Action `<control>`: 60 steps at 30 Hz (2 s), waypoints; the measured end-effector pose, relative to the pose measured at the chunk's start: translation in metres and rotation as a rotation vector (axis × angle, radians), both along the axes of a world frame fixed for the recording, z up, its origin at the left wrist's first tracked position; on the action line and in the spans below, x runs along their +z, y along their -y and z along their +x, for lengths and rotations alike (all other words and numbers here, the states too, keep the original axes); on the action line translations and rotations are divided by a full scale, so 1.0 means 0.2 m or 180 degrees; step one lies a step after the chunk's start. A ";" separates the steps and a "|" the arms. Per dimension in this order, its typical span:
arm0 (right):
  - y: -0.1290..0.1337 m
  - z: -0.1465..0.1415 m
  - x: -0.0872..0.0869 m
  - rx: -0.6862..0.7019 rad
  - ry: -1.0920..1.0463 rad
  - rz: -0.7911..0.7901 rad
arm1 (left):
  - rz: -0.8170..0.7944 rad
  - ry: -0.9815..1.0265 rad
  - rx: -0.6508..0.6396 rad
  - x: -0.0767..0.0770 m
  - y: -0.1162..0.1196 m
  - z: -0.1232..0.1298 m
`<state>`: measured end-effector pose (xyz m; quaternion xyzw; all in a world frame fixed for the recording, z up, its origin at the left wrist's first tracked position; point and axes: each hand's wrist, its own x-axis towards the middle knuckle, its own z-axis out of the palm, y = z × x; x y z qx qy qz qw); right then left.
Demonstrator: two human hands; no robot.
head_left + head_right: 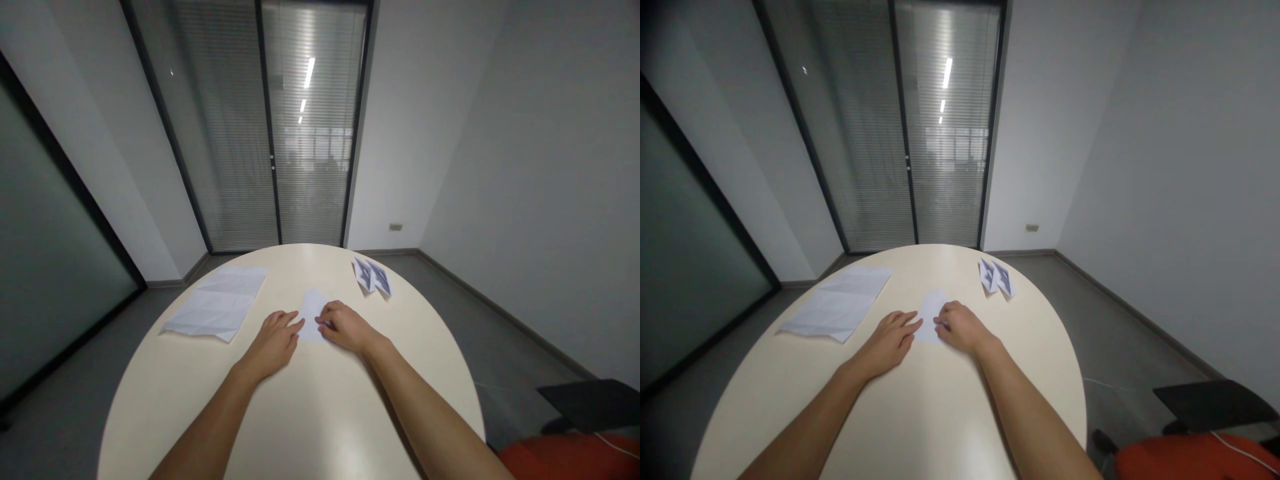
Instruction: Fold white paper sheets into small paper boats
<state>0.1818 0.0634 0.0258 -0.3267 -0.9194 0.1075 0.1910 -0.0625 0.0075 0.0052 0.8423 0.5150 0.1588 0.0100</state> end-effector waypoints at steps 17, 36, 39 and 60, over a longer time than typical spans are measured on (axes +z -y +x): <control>0.04 -0.05 0.04 -0.0650 0.0477 0.0104 | -0.0046 0.0128 -0.0282 0.11 0.06 0.11; 0.05 -0.09 -0.05 -0.0328 0.0272 -0.0373 | -0.0137 0.0000 0.0052 0.11 0.07 0.12; 0.03 -0.09 -0.06 -0.0455 0.0336 -0.0513 | -0.0150 -0.0020 0.0093 0.10 0.08 0.12; 0.02 -0.01 0.02 -0.0379 0.0163 0.0070 | -0.0203 -0.0025 0.0624 0.04 0.04 0.05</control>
